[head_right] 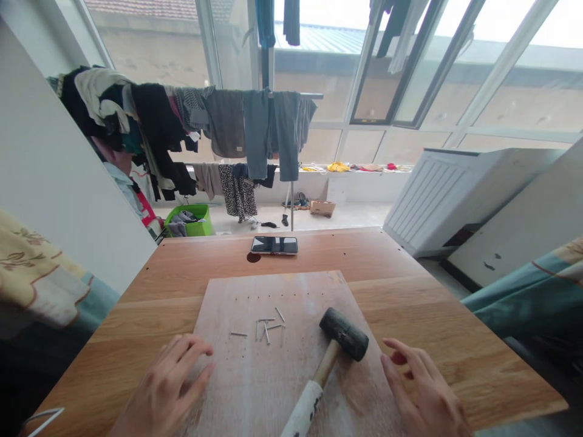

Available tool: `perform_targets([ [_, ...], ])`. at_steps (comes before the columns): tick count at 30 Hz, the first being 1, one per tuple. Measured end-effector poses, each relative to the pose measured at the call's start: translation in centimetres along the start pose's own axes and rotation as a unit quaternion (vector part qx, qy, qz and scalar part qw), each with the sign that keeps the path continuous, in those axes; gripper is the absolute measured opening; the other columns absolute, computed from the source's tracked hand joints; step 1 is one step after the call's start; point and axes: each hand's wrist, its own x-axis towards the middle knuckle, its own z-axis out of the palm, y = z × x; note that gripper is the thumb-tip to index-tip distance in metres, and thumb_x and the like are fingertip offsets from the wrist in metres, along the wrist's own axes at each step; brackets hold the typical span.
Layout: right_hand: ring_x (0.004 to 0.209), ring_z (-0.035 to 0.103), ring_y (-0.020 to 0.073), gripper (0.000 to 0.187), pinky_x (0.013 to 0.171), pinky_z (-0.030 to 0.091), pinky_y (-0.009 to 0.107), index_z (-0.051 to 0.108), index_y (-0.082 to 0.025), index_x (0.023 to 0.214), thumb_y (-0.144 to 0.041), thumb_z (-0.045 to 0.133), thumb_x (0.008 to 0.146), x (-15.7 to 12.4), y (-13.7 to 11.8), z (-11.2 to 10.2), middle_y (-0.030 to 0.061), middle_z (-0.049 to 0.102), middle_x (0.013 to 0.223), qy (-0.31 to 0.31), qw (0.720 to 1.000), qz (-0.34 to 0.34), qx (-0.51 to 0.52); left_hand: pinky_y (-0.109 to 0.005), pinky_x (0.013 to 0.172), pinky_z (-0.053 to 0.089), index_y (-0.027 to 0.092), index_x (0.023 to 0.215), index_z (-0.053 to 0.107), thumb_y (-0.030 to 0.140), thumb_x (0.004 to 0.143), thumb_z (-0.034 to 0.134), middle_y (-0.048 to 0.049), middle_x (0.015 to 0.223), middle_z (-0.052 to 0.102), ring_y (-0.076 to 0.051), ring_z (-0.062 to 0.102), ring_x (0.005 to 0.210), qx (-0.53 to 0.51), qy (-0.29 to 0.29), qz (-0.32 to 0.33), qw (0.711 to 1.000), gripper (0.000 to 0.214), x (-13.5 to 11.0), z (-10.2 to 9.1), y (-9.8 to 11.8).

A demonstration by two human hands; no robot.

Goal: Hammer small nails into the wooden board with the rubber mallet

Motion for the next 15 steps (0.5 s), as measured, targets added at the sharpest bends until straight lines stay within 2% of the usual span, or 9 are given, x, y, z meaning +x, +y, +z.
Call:
perform_targets([
  [2, 0.059, 0.072, 0.0236, 0.034, 0.061, 0.061, 0.031, 0.072, -0.033, 0.11, -0.054, 0.051, 0.093, -1.2, -2.3, 0.6, 0.0019, 0.075, 0.072, -0.048, 0.997, -0.014, 0.051, -0.037, 0.08, 0.059, 0.024, 0.097, 0.066, 0.024, 0.096, 0.053, -0.0054, 0.097, 0.066, -0.024, 0.067, 0.088, -0.025, -0.04, -0.005, 0.999, 0.013, 2.7, 0.6, 0.5],
  [4, 0.053, 0.068, 0.0218, 0.04, 0.058, 0.057, 0.028, 0.073, -0.035, 0.117, -0.058, 0.048, 0.095, -2.3, -4.8, 1.6, -0.0003, 0.071, 0.063, -0.142, 0.981, -0.063, 0.113, -0.037, 0.081, 0.058, 0.022, 0.095, 0.064, 0.022, 0.096, 0.051, -0.0056, 0.098, 0.064, -0.023, 0.066, 0.087, -0.05, -0.079, 0.006, 0.996, 0.013, 4.9, 1.0, 0.7],
  [6, 0.05, 0.065, 0.0208, 0.046, 0.057, 0.054, 0.027, 0.076, -0.033, 0.109, -0.064, 0.045, 0.095, -2.8, -6.8, 2.7, -0.001, 0.067, 0.056, -0.206, 0.966, -0.079, 0.138, -0.035, 0.082, 0.057, 0.021, 0.091, 0.061, 0.019, 0.097, 0.049, -0.0052, 0.098, 0.062, -0.021, 0.066, 0.087, -0.064, -0.108, 0.02, 0.992, 0.014, 6.2, 1.4, 0.6],
  [9, 0.045, 0.061, 0.0175, 0.049, 0.053, 0.052, 0.024, 0.074, -0.03, 0.09, -0.066, 0.042, 0.096, -2.8, -8.0, 3.5, -0.0021, 0.063, 0.052, -0.278, 0.946, -0.053, 0.156, -0.035, 0.083, 0.055, 0.021, 0.088, 0.059, 0.017, 0.099, 0.046, -0.0049, 0.101, 0.061, -0.021, 0.065, 0.089, -0.065, -0.124, 0.039, 0.989, 0.018, 6.7, 1.6, 0.1],
  [12, 0.05, 0.065, 0.0176, 0.042, 0.05, 0.053, 0.023, 0.068, -0.028, 0.086, -0.067, 0.052, 0.091, -2.8, -7.4, 3.1, -0.0032, 0.063, 0.056, -0.291, 0.934, 0.021, 0.208, -0.033, 0.077, 0.054, 0.021, 0.088, 0.058, 0.019, 0.102, 0.043, -0.0032, 0.094, 0.062, -0.02, 0.065, 0.081, -0.066, -0.122, 0.038, 0.99, 0.021, 6.4, 1.5, 0.0],
  [15, 0.077, 0.076, 0.0244, 0.04, 0.053, 0.06, 0.025, 0.06, -0.028, 0.09, -0.068, 0.06, 0.086, -3.4, -6.3, 2.1, 0.0009, 0.07, 0.081, -0.266, 0.907, 0.11, 0.306, -0.03, 0.07, 0.051, 0.021, 0.089, 0.057, 0.022, 0.105, 0.042, -0.0005, 0.084, 0.064, -0.018, 0.064, 0.073, -0.091, -0.124, 0.015, 0.988, 0.022, 7.0, 1.4, 0.6],
])
